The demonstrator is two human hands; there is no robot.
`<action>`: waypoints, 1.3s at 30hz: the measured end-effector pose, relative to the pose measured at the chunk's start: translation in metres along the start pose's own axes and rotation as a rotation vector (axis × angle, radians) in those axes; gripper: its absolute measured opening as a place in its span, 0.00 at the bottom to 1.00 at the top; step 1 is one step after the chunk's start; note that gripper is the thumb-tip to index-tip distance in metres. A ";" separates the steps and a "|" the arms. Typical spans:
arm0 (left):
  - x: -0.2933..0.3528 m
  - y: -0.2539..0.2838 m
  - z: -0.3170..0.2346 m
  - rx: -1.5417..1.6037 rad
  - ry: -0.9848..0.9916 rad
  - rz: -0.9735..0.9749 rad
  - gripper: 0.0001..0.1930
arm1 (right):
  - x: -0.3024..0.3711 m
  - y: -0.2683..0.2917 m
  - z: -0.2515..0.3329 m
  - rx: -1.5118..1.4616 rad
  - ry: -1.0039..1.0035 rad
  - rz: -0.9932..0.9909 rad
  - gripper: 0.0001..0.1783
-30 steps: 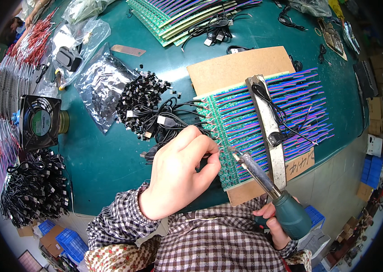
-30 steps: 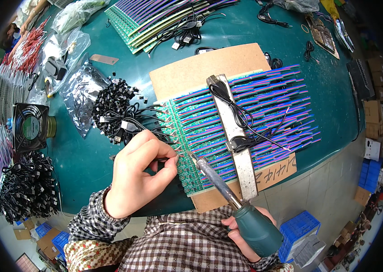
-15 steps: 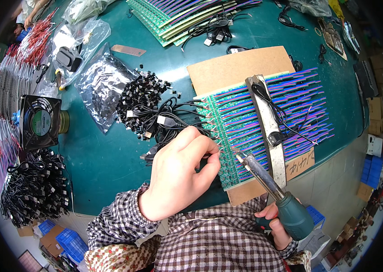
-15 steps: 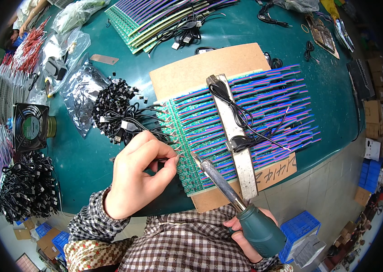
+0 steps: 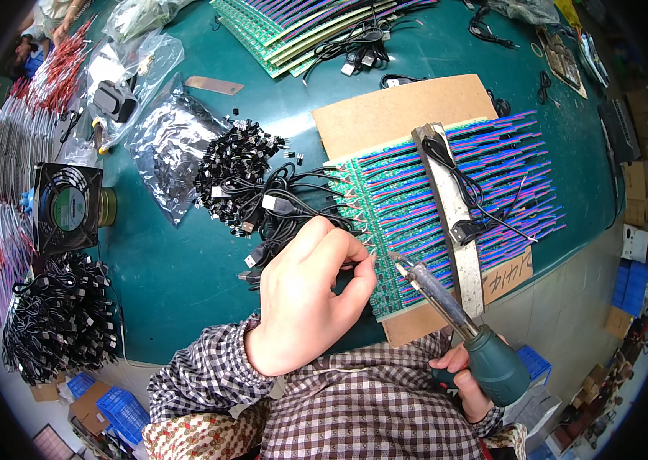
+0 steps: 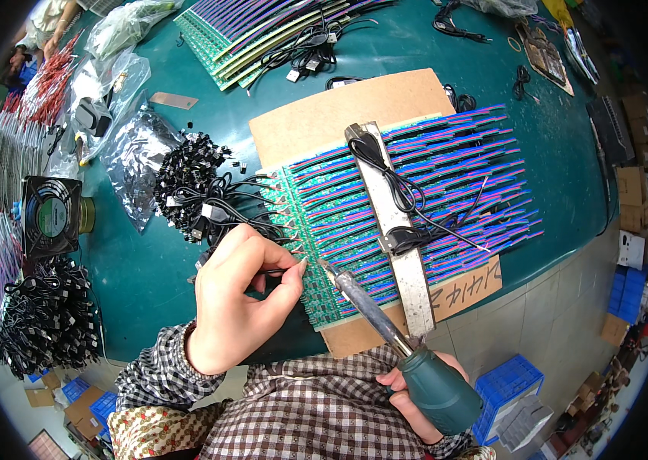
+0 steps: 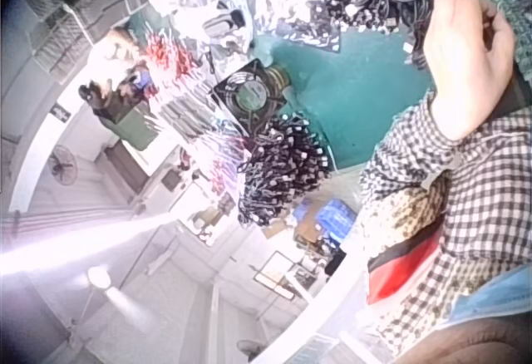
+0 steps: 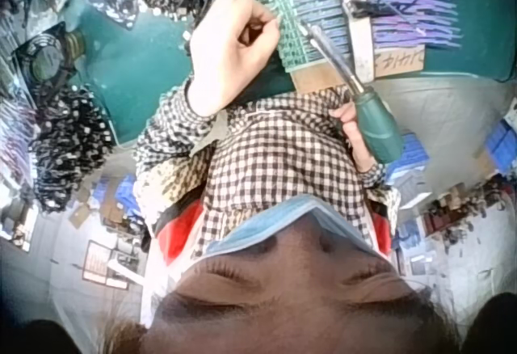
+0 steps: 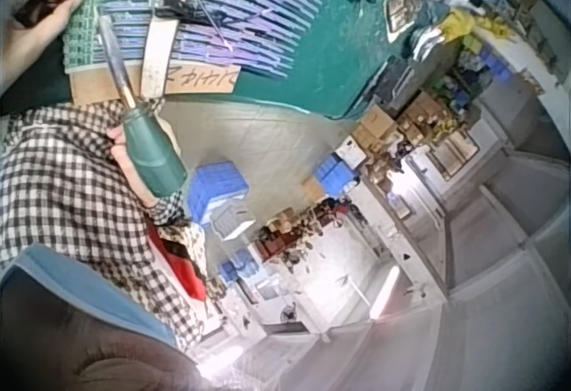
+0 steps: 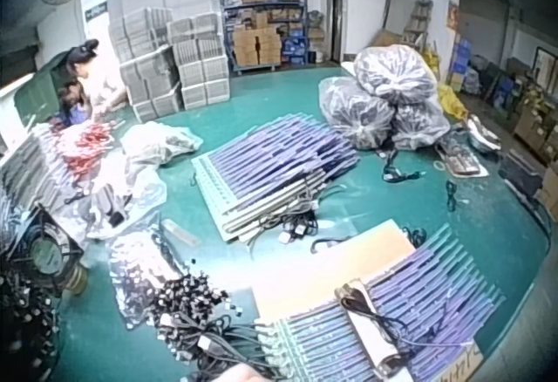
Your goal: The person solders wires from bundled cables onto circuit boards using a soldering gun, positioning each wire onto the board contacts by hand and applying heat to secure the connections.
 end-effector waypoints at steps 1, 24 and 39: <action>0.000 0.000 -0.001 -0.004 -0.011 -0.009 0.06 | 0.000 0.000 0.000 0.003 0.002 -0.002 0.20; 0.000 -0.002 0.000 0.028 0.024 -0.019 0.07 | 0.003 0.001 -0.005 0.054 -0.019 0.046 0.24; 0.000 -0.002 0.000 0.013 0.020 -0.018 0.07 | 0.003 -0.001 -0.006 0.061 -0.012 0.075 0.25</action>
Point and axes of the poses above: each hand's wrist, its own x-axis away from the middle knuckle, its own y-axis out of the back of the hand, z = x × y, the point moved 7 cm from there along -x, towards the middle knuckle, and after that the axes turned 5 degrees about x, right-handed, at the moved point
